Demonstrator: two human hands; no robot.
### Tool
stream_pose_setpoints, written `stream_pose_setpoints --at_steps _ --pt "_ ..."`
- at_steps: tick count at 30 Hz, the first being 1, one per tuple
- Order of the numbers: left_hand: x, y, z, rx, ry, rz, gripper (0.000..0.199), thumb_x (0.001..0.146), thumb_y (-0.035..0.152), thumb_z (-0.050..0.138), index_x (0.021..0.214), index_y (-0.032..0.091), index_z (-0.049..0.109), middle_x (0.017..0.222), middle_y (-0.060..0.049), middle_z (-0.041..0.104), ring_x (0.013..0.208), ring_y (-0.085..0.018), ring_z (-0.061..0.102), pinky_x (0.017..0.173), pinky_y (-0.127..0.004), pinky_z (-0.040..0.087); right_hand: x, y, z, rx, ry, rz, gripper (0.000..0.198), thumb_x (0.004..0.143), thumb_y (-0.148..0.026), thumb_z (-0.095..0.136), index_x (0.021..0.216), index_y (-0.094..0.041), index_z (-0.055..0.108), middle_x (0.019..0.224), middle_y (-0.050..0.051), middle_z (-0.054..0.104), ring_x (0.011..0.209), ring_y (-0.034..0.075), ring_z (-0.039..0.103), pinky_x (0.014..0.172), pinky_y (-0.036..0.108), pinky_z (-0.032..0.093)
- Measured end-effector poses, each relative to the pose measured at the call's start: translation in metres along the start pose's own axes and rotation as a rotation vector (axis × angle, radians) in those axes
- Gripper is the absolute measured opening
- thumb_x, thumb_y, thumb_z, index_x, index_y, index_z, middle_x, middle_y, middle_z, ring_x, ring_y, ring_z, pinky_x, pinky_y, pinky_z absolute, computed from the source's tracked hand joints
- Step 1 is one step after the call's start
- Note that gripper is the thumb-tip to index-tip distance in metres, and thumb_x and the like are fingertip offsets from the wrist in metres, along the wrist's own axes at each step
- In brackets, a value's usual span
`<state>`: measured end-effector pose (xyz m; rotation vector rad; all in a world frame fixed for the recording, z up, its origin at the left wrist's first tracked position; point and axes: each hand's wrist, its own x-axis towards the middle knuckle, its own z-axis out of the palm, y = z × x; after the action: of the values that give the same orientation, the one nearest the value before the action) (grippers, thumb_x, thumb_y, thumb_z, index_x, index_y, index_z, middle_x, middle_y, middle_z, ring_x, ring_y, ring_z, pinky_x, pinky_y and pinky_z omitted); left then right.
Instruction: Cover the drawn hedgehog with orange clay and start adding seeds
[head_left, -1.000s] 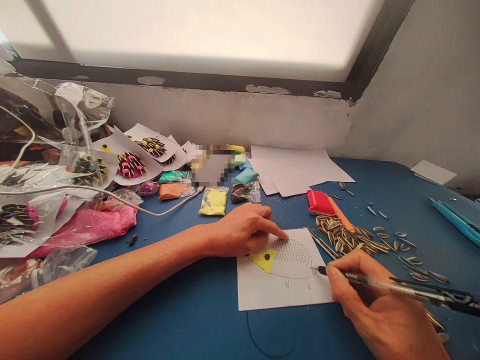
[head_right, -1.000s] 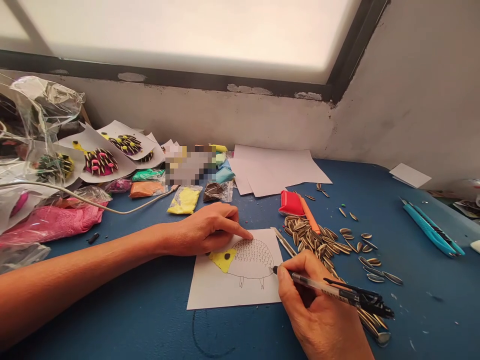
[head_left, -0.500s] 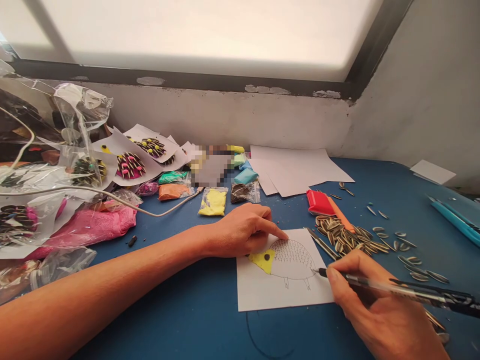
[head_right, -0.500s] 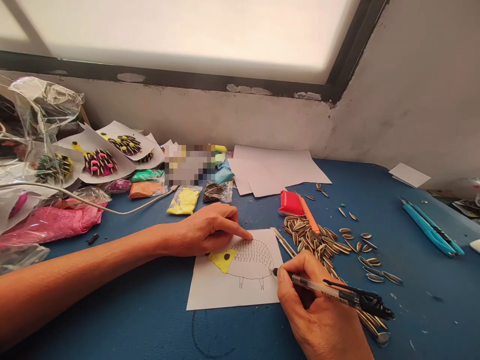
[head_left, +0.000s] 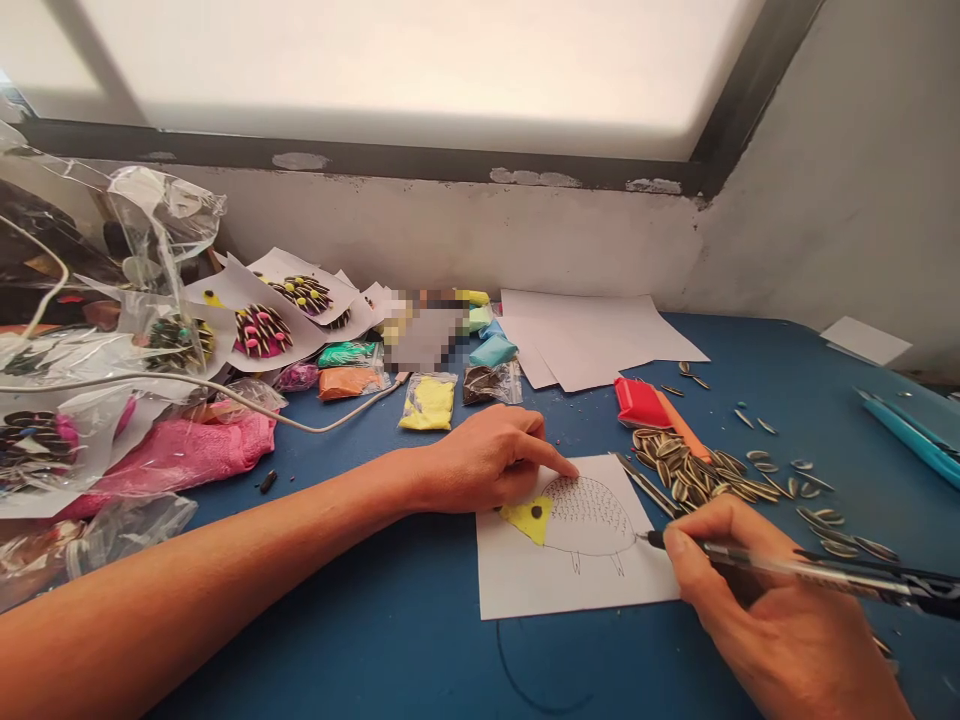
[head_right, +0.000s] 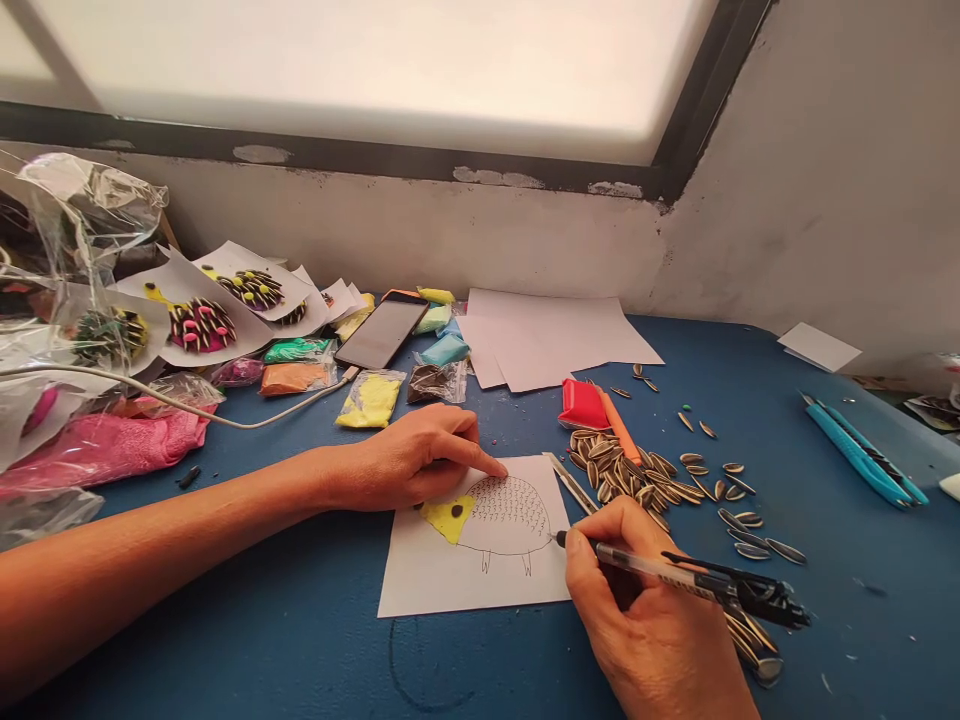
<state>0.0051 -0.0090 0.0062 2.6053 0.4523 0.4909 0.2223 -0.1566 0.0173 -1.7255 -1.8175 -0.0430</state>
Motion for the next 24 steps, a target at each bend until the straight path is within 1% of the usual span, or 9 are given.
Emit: stream_pose_setpoints --at_steps 2,4,10,13,16,18,21,24 --pt "0.0 -0.001 0.0 -0.003 0.003 0.001 0.043 0.086 0.003 0.049 0.115 0.022 0.075 0.086 -0.004 0.059 0.078 -0.014 0.052 0.076 -0.028 0.041 -0.001 0.001 0.001 0.01 -0.01 -0.003 0.022 0.088 -0.035 0.054 0.067 -0.028 0.056 0.046 -0.009 0.054 0.028 0.008 0.047 0.027 0.021 0.033" --pt "0.0 -0.001 0.001 -0.001 0.004 0.001 0.043 0.086 0.003 0.049 0.115 0.022 0.075 0.086 -0.005 0.059 0.078 -0.014 0.053 0.076 -0.027 0.041 -0.002 0.001 0.001 0.017 -0.022 0.012 0.021 0.088 -0.035 0.054 0.069 -0.028 0.056 0.044 -0.01 0.052 0.026 0.008 0.045 0.025 0.021 0.031" --pt "0.0 0.0 0.0 0.006 0.001 0.004 0.042 0.087 0.005 0.049 0.116 0.022 0.075 0.087 -0.005 0.06 0.079 -0.014 0.052 0.076 -0.028 0.04 -0.002 -0.002 0.002 0.026 -0.019 0.031 0.022 0.087 -0.035 0.053 0.067 -0.028 0.056 0.047 -0.009 0.055 0.031 0.009 0.048 0.029 0.02 0.034" --pt "0.0 0.0 0.0 0.002 -0.001 0.002 0.042 0.087 0.005 0.049 0.116 0.021 0.075 0.086 -0.005 0.059 0.078 -0.014 0.052 0.076 -0.028 0.04 -0.002 -0.002 0.001 0.037 -0.019 0.055 0.023 0.087 -0.036 0.053 0.065 -0.028 0.055 0.046 -0.009 0.053 0.03 0.009 0.046 0.028 0.022 0.032" --pt "0.0 -0.001 0.0 0.004 -0.001 0.002 0.043 0.087 0.004 0.049 0.116 0.022 0.075 0.087 -0.005 0.059 0.079 -0.014 0.053 0.076 -0.028 0.041 -0.002 -0.001 0.0 0.054 -0.035 0.046 0.023 0.087 -0.035 0.052 0.065 -0.028 0.055 0.045 -0.009 0.052 0.03 0.009 0.044 0.028 0.022 0.031" --pt "0.0 -0.001 0.0 0.004 -0.001 0.006 0.042 0.087 0.005 0.049 0.116 0.022 0.075 0.087 -0.005 0.059 0.079 -0.014 0.053 0.076 -0.028 0.04 -0.001 -0.003 -0.002 0.054 -0.033 0.047 0.023 0.086 -0.035 0.052 0.065 -0.028 0.055 0.047 -0.008 0.052 0.032 0.009 0.045 0.03 0.022 0.032" --pt "0.0 -0.001 0.0 0.005 0.002 0.008 0.043 0.087 0.004 0.048 0.116 0.021 0.075 0.086 -0.005 0.059 0.078 -0.014 0.052 0.075 -0.028 0.04 0.0 -0.009 -0.004 0.048 0.009 0.1 0.025 0.087 -0.038 0.051 0.064 -0.028 0.056 0.051 -0.006 0.053 0.039 0.011 0.047 0.035 0.023 0.035" --pt "0.0 -0.002 0.0 0.009 0.007 0.012 0.045 0.086 0.002 0.047 0.116 0.022 0.075 0.085 -0.004 0.058 0.077 -0.013 0.051 0.076 -0.027 0.039 0.0 -0.012 -0.005 0.094 -0.003 0.11 0.025 0.088 -0.038 0.052 0.065 -0.028 0.056 0.053 -0.007 0.054 0.039 0.01 0.048 0.034 0.023 0.035"
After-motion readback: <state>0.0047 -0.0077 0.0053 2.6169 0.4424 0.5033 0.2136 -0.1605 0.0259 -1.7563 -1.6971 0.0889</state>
